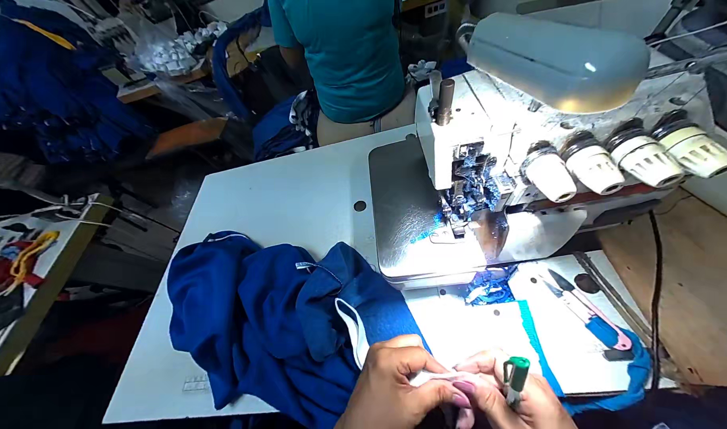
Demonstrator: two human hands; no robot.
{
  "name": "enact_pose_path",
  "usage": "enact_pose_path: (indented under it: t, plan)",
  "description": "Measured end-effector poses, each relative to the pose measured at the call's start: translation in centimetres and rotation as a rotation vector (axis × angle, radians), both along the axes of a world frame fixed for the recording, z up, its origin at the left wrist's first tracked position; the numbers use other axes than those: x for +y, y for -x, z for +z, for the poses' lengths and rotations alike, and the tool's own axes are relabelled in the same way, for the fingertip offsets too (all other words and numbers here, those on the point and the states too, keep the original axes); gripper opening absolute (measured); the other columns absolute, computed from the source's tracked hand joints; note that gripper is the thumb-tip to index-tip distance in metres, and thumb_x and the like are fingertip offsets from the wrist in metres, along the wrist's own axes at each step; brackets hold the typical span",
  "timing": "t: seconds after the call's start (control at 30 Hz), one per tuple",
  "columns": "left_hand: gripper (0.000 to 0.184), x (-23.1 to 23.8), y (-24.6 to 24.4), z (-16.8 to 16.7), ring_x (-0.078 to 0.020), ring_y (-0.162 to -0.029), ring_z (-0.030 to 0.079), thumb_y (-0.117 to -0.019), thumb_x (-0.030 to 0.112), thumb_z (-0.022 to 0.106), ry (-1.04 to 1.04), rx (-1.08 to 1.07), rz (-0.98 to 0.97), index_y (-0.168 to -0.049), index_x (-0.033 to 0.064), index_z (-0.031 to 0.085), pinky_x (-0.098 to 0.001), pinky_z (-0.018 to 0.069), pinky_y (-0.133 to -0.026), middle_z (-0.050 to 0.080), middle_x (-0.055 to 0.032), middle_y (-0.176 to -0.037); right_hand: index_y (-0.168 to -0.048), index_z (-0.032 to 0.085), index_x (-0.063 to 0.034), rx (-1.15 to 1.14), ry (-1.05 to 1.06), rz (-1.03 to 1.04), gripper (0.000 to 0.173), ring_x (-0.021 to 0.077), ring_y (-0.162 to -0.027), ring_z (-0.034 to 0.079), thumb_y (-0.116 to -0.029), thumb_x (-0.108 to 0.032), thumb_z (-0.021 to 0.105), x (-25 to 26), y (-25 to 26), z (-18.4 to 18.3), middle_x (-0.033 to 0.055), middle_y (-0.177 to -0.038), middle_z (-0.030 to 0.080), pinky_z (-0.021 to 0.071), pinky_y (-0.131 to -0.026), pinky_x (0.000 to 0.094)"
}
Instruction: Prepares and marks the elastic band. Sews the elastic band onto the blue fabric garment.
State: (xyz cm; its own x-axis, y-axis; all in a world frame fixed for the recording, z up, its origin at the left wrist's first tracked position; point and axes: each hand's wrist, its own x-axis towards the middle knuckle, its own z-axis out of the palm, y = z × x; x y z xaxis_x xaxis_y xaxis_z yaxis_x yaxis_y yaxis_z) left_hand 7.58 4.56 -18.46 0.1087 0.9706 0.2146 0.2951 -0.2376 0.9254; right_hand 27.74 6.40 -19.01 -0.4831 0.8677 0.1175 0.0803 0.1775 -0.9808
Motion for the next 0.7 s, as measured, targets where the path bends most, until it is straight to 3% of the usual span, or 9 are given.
enact_pose_path:
  t: [0.13,0.23,0.33,0.4,0.47,0.53,0.57,0.63,0.7]
  plan:
    - [0.028,0.3,-0.2,1.9,-0.0012,-0.069,0.056,-0.0856,0.026,0.08,0.093,0.122,-0.025,-0.08,-0.002,0.076,-0.0151,0.0437,-0.065,0.067,-0.0072,-0.071,-0.099,0.067,0.0017,-0.067,-0.09,-0.006,0.015,0.0027,-0.065,0.068,-0.1021,-0.012,0.06,0.3,-0.5,-0.4,0.0053,-0.076,0.073,0.0565,-0.062,0.0179]
    - [0.024,0.7,-0.3,0.6,0.0026,-0.073,0.06,-0.0833,0.026,0.082,0.068,0.094,-0.046,-0.084,0.0022,0.076,-0.0121,0.0473,-0.066,0.069,-0.0021,-0.075,-0.092,0.071,0.0,-0.117,-0.276,-0.128,0.016,0.0058,-0.073,0.065,-0.0981,-0.014,0.065,0.6,-0.3,-1.1,0.0103,-0.078,0.07,0.052,-0.07,0.0153]
    - [0.014,1.1,-0.8,0.4,0.0011,-0.072,0.063,-0.0847,0.017,0.077,0.005,0.137,-0.027,-0.082,0.0023,0.077,-0.0129,0.0493,-0.067,0.072,-0.0031,-0.076,-0.091,0.072,-0.0041,-0.103,-0.286,-0.214,0.022,0.0016,-0.078,0.064,-0.0991,-0.023,0.067,0.7,-0.2,-1.8,0.0062,-0.08,0.07,0.0508,-0.072,0.0136]
    - [0.011,1.4,-1.0,0.5,-0.0064,-0.07,0.067,-0.0863,0.013,0.072,-0.082,0.339,-0.01,-0.08,0.0046,0.076,-0.0197,0.0531,-0.066,0.071,-0.0043,-0.074,-0.093,0.074,-0.0045,-0.069,-0.196,-0.353,0.021,-0.0026,-0.075,0.061,-0.0973,-0.024,0.067,1.0,-0.5,-1.7,0.0006,-0.083,0.068,0.0503,-0.068,0.0131]
    - [0.008,1.3,-1.5,0.6,-0.0138,-0.068,0.069,-0.0846,0.009,0.069,-0.129,0.542,-0.003,-0.08,0.0056,0.074,-0.0274,0.0565,-0.063,0.07,-0.006,-0.073,-0.099,0.071,-0.0081,0.081,-0.097,-0.483,0.023,-0.0049,-0.07,0.061,-0.1028,-0.028,0.059,1.7,-1.1,-1.3,-0.007,-0.088,0.068,0.0535,-0.061,0.0135]
    - [0.004,1.2,-2.2,0.4,-0.019,-0.067,0.071,-0.0808,0.007,0.07,-0.149,0.694,-0.011,-0.078,0.0056,0.073,-0.033,0.0588,-0.06,0.07,-0.0077,-0.073,-0.108,0.071,-0.0163,0.2,-0.071,-0.463,0.042,0.0058,-0.088,0.07,-0.1059,-0.05,0.047,3.0,-1.8,-1.1,-0.0055,-0.103,0.07,0.0621,-0.076,0.0237]
    - [0.004,1.2,-2.5,0.4,-0.0214,-0.067,0.071,-0.0805,0.007,0.071,-0.143,0.752,-0.018,-0.078,0.0049,0.073,-0.0353,0.059,-0.059,0.069,-0.0087,-0.072,-0.107,0.069,-0.0173,0.165,-0.119,-0.445,0.048,0.0063,-0.091,0.07,-0.106,-0.056,0.041,3.4,-1.9,-1.1,-0.0049,-0.102,0.07,0.0608,-0.081,0.024]
    - [0.005,1.4,-2.9,0.7,-0.023,-0.065,0.071,-0.0806,0.007,0.071,-0.148,0.827,-0.036,-0.076,0.0045,0.072,-0.0363,0.0583,-0.058,0.067,-0.0092,-0.069,-0.1,0.072,-0.016,0.067,-0.179,-0.453,0.053,-0.0057,-0.077,0.063,-0.1071,-0.056,0.038,3.4,-1.8,-1.4,-0.0103,-0.086,0.069,0.054,-0.068,0.0134]
    - [0.008,1.6,-3.1,0.7,-0.0221,-0.063,0.069,-0.0813,0.008,0.069,-0.163,0.853,-0.044,-0.074,0.0049,0.07,-0.0348,0.0574,-0.056,0.065,-0.0082,-0.067,-0.097,0.071,-0.013,0.081,-0.075,-0.409,0.044,-0.009,-0.059,0.056,-0.1077,-0.046,0.044,3.0,-1.4,-1.9,-0.0133,-0.072,0.063,0.0482,-0.053,0.0102]
